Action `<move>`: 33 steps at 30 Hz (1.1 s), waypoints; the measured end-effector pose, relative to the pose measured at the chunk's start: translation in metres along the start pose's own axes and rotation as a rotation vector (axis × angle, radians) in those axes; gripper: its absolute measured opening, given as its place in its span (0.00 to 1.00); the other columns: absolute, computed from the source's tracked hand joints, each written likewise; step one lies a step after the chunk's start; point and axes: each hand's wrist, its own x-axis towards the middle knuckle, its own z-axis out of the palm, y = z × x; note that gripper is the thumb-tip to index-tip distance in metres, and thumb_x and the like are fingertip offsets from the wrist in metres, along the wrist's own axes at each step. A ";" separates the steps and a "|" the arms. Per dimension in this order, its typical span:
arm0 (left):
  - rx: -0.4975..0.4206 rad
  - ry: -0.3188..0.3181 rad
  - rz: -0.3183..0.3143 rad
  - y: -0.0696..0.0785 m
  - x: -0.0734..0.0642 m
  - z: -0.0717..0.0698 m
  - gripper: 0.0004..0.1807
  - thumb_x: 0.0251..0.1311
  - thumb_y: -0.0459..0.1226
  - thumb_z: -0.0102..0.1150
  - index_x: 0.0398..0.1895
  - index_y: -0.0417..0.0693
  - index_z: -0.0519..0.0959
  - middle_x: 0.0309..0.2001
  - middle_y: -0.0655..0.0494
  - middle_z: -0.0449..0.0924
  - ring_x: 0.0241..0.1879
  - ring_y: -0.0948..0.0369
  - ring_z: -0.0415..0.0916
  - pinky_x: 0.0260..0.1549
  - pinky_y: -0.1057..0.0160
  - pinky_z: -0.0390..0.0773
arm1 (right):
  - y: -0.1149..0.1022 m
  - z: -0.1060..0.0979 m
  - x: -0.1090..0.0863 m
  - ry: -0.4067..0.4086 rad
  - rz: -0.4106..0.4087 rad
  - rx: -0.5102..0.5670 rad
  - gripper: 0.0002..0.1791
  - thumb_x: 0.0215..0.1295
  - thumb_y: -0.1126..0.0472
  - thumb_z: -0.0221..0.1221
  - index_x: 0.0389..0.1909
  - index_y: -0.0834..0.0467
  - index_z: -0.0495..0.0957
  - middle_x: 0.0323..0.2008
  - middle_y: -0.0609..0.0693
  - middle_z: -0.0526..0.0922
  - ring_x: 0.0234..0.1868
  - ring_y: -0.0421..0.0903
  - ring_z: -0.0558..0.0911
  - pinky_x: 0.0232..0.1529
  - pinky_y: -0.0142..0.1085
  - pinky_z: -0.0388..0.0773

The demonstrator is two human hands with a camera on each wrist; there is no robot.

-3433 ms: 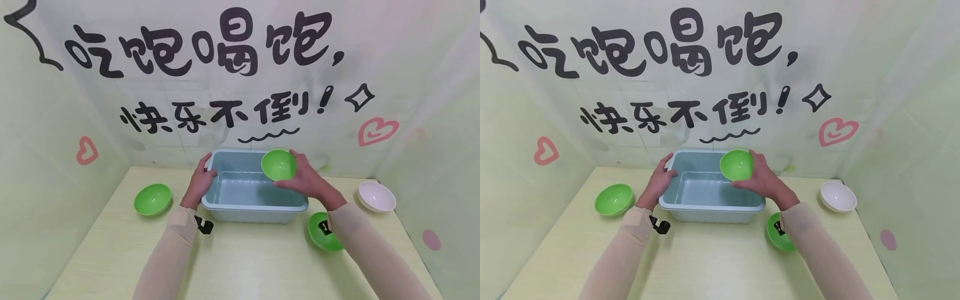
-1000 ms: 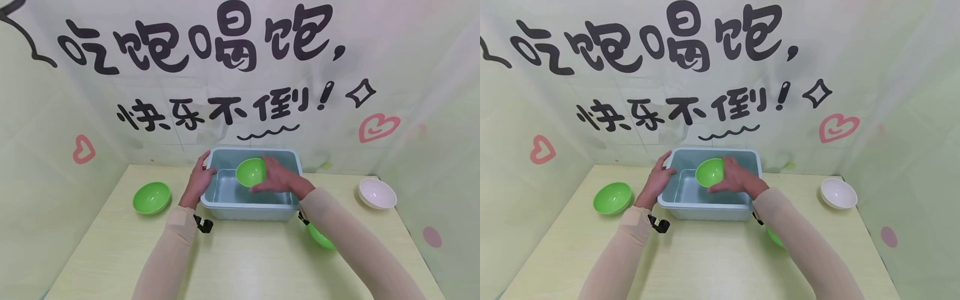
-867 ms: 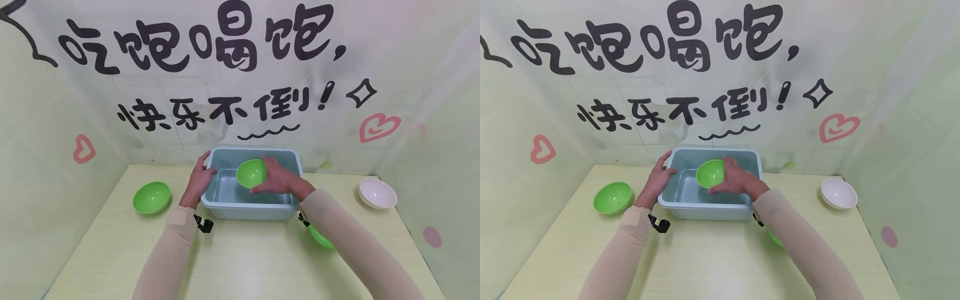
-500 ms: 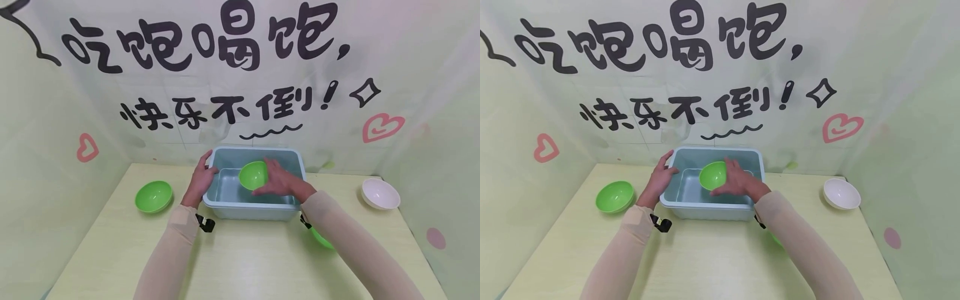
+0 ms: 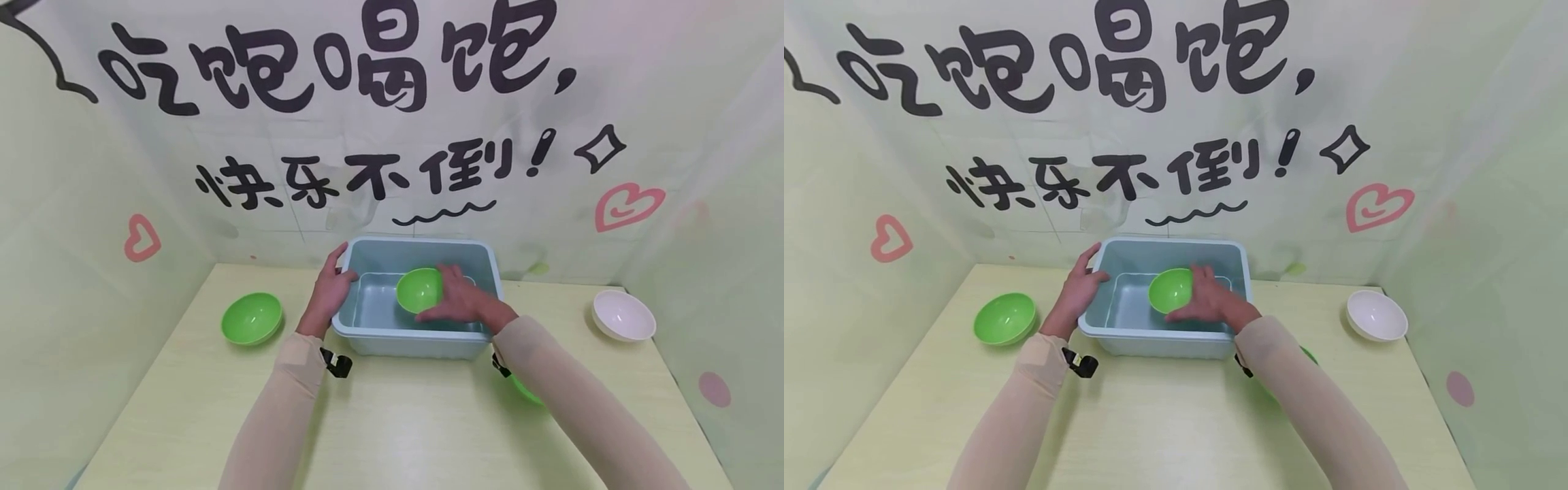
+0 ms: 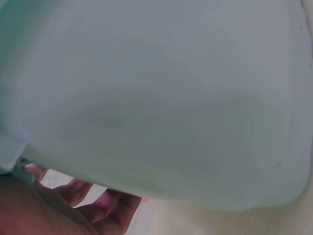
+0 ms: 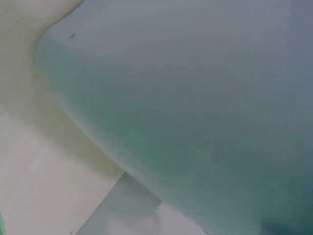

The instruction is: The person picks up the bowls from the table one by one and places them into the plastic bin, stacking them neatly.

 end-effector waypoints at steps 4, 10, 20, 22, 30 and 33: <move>-0.006 -0.003 0.000 0.001 -0.001 0.000 0.39 0.70 0.38 0.47 0.81 0.73 0.50 0.72 0.40 0.67 0.66 0.42 0.71 0.65 0.38 0.73 | 0.000 0.002 0.000 -0.006 0.000 -0.004 0.67 0.48 0.38 0.75 0.78 0.64 0.48 0.66 0.66 0.63 0.61 0.61 0.75 0.63 0.58 0.77; -0.012 -0.007 -0.001 0.003 0.000 0.000 0.39 0.70 0.38 0.47 0.81 0.73 0.51 0.72 0.40 0.66 0.67 0.41 0.70 0.65 0.37 0.72 | -0.001 0.003 0.002 -0.008 0.007 -0.017 0.66 0.47 0.37 0.74 0.78 0.64 0.49 0.65 0.65 0.63 0.59 0.60 0.75 0.62 0.57 0.77; -0.020 -0.006 -0.007 0.003 0.001 0.000 0.39 0.70 0.39 0.47 0.81 0.74 0.51 0.72 0.41 0.67 0.66 0.41 0.71 0.64 0.37 0.73 | -0.001 0.002 0.003 0.041 -0.036 -0.109 0.67 0.43 0.34 0.75 0.76 0.65 0.55 0.69 0.65 0.66 0.66 0.61 0.68 0.66 0.57 0.73; -0.020 -0.005 -0.007 0.003 0.001 0.000 0.39 0.70 0.39 0.48 0.81 0.74 0.51 0.72 0.41 0.67 0.66 0.41 0.71 0.64 0.37 0.73 | -0.001 0.002 0.003 0.059 -0.048 -0.128 0.66 0.42 0.34 0.75 0.75 0.66 0.57 0.68 0.65 0.68 0.65 0.62 0.67 0.66 0.56 0.71; -0.005 0.002 -0.018 -0.001 0.002 -0.002 0.39 0.71 0.38 0.48 0.81 0.74 0.51 0.72 0.41 0.67 0.66 0.42 0.71 0.64 0.38 0.73 | 0.000 0.008 0.003 0.029 -0.041 -0.097 0.65 0.42 0.36 0.76 0.75 0.67 0.58 0.68 0.65 0.69 0.67 0.62 0.67 0.69 0.57 0.69; -0.010 -0.002 -0.018 -0.002 0.001 -0.001 0.39 0.70 0.38 0.48 0.81 0.73 0.51 0.72 0.41 0.67 0.66 0.42 0.71 0.64 0.38 0.73 | 0.001 0.009 0.003 0.001 -0.033 -0.100 0.65 0.43 0.38 0.77 0.75 0.68 0.56 0.68 0.66 0.68 0.68 0.63 0.68 0.70 0.57 0.68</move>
